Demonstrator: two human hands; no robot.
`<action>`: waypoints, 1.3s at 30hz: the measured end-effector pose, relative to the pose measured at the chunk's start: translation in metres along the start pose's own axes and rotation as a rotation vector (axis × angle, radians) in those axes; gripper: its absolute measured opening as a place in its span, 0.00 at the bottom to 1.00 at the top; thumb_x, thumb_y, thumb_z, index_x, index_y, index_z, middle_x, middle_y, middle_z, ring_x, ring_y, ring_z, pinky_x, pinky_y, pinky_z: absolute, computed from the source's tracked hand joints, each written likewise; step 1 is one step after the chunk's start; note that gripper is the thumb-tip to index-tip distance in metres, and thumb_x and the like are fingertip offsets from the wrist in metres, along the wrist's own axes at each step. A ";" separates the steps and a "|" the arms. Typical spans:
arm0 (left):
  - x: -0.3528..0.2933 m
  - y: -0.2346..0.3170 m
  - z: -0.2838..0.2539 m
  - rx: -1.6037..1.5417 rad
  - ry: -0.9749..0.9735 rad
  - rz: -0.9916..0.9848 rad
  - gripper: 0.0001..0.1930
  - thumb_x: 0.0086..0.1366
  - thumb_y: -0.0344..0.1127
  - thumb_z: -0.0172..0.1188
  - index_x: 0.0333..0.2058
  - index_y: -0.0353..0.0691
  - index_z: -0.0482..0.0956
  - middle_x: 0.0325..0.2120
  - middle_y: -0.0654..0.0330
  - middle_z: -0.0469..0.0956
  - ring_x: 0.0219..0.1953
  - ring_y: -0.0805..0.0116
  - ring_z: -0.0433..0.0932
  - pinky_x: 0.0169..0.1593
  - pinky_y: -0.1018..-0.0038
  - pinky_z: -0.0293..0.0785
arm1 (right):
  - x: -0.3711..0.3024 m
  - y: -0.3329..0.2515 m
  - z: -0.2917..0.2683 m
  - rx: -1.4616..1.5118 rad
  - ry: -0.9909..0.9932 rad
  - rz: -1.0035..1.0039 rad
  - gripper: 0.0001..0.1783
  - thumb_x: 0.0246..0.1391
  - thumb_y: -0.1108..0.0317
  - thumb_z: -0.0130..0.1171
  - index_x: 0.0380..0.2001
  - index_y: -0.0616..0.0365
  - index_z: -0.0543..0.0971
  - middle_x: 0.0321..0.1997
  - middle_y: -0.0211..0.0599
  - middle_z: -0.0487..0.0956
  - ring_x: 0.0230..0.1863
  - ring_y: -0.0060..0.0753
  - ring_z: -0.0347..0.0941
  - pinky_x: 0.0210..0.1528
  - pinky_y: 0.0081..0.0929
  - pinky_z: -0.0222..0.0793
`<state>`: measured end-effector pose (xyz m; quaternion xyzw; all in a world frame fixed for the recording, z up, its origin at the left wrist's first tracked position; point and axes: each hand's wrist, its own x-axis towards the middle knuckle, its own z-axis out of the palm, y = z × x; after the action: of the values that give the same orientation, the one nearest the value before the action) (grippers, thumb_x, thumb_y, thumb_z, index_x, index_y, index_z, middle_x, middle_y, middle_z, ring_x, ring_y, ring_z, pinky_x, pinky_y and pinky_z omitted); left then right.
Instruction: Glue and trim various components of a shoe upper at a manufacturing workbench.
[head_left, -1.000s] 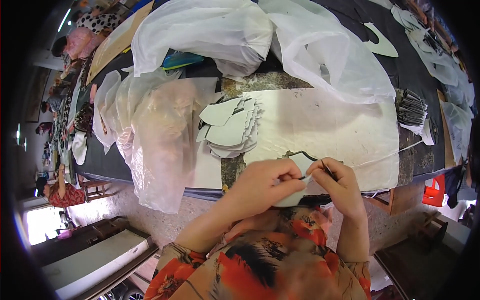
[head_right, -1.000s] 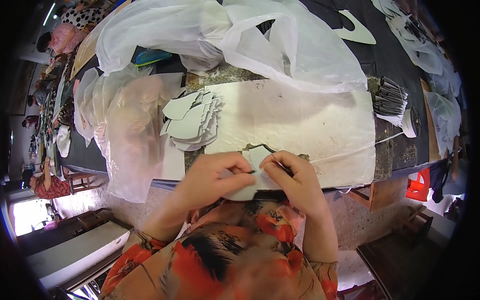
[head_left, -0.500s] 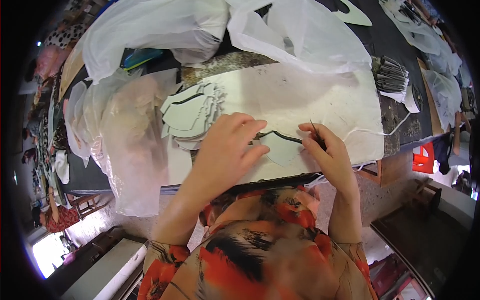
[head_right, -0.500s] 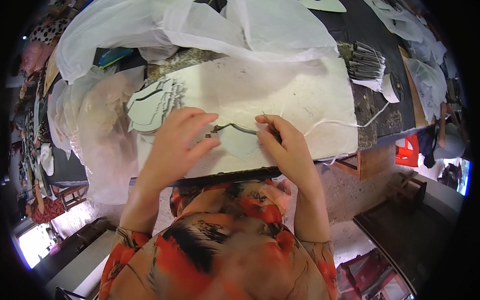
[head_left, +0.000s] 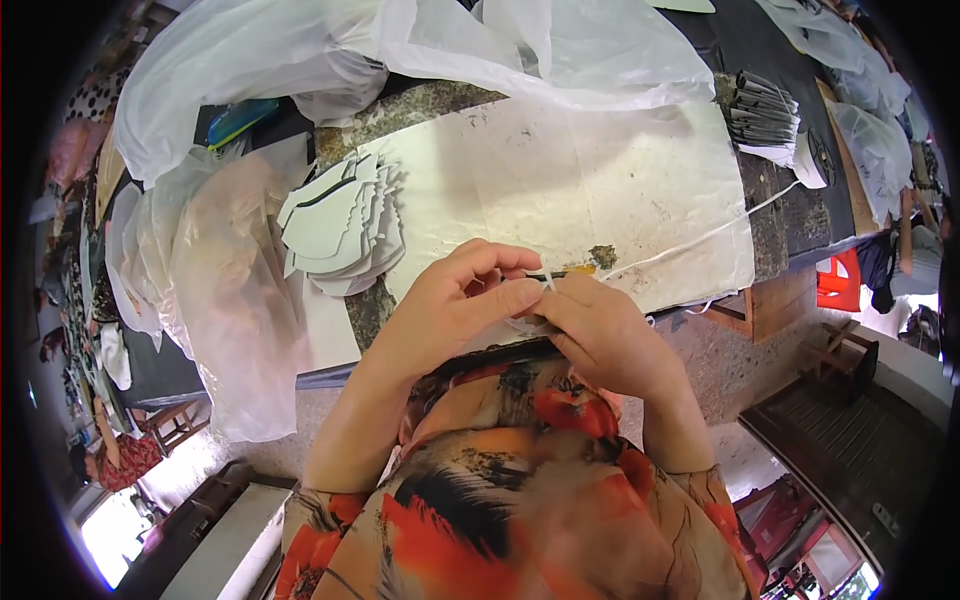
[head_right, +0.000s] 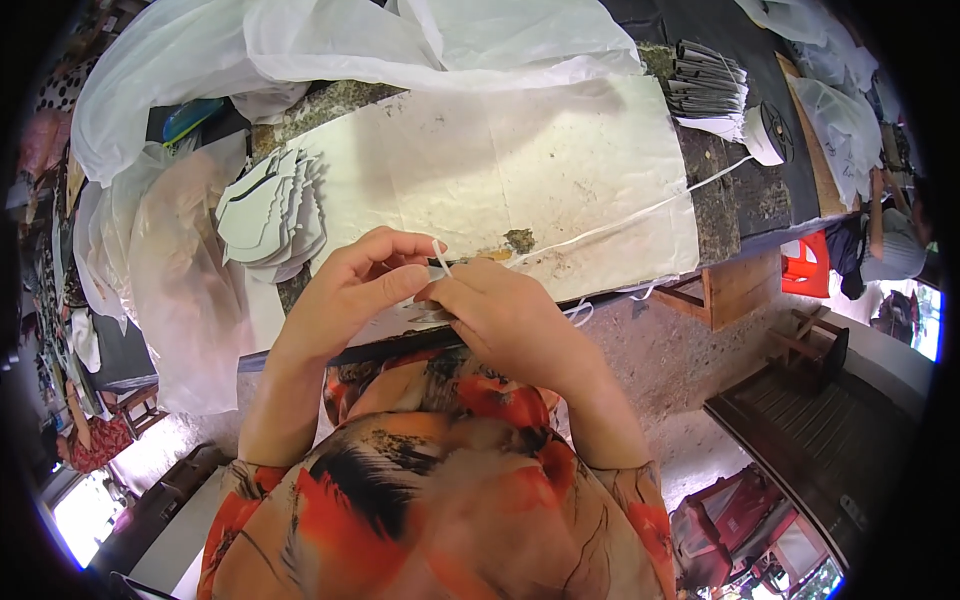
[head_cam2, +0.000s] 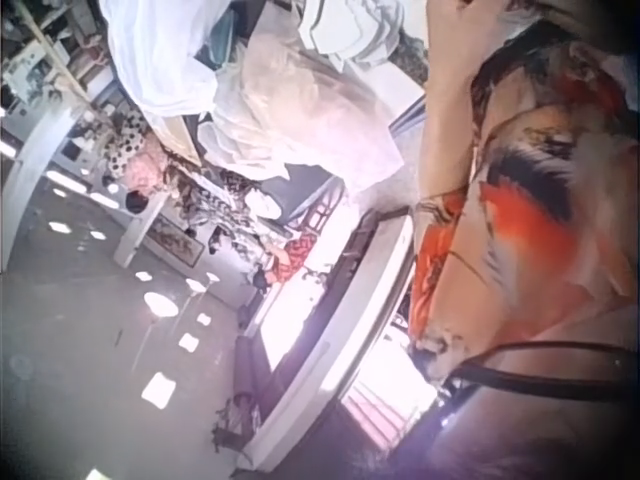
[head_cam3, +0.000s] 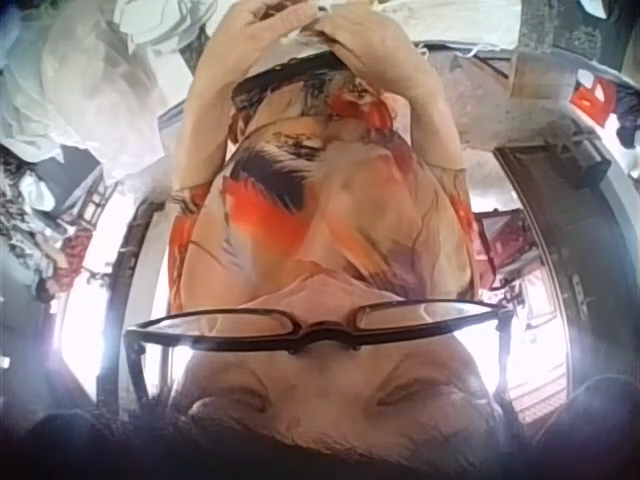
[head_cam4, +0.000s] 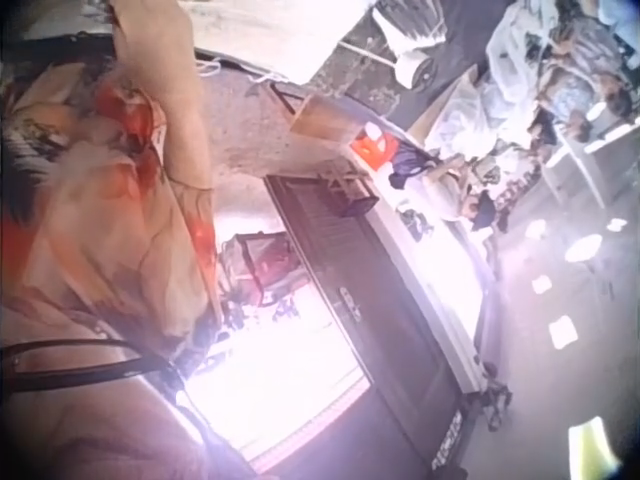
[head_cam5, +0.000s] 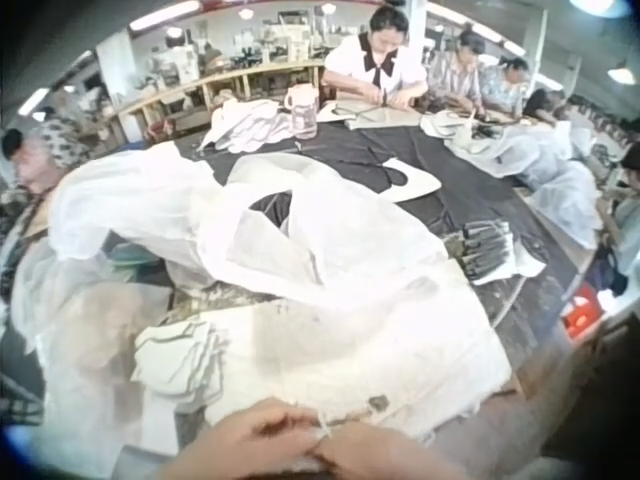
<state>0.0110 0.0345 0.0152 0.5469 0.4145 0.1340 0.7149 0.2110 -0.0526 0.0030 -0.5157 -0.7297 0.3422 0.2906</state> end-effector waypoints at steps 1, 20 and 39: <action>0.002 -0.003 0.002 -0.160 -0.032 -0.056 0.10 0.70 0.34 0.64 0.45 0.34 0.82 0.37 0.66 0.79 0.41 0.79 0.74 0.48 0.78 0.71 | 0.000 0.000 0.002 -0.007 0.002 -0.030 0.09 0.55 0.74 0.58 0.41 0.55 0.80 0.36 0.38 0.78 0.41 0.49 0.76 0.41 0.42 0.73; -0.016 -0.041 -0.006 0.752 0.165 0.636 0.14 0.62 0.34 0.67 0.47 0.43 0.83 0.41 0.62 0.80 0.49 0.60 0.77 0.58 0.61 0.70 | -0.023 -0.004 0.018 0.701 0.256 0.562 0.08 0.61 0.70 0.67 0.39 0.62 0.81 0.33 0.27 0.80 0.31 0.15 0.70 0.34 0.18 0.68; -0.047 -0.073 0.027 1.036 0.313 0.541 0.25 0.60 0.38 0.69 0.56 0.43 0.78 0.55 0.63 0.75 0.61 0.56 0.68 0.69 0.47 0.55 | 0.015 -0.001 0.025 0.153 0.122 0.497 0.11 0.58 0.63 0.65 0.36 0.60 0.80 0.30 0.46 0.80 0.31 0.49 0.77 0.34 0.38 0.72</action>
<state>-0.0175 -0.0407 -0.0272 0.8836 0.3724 0.1706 0.2269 0.1864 -0.0438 -0.0104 -0.6754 -0.5336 0.4254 0.2794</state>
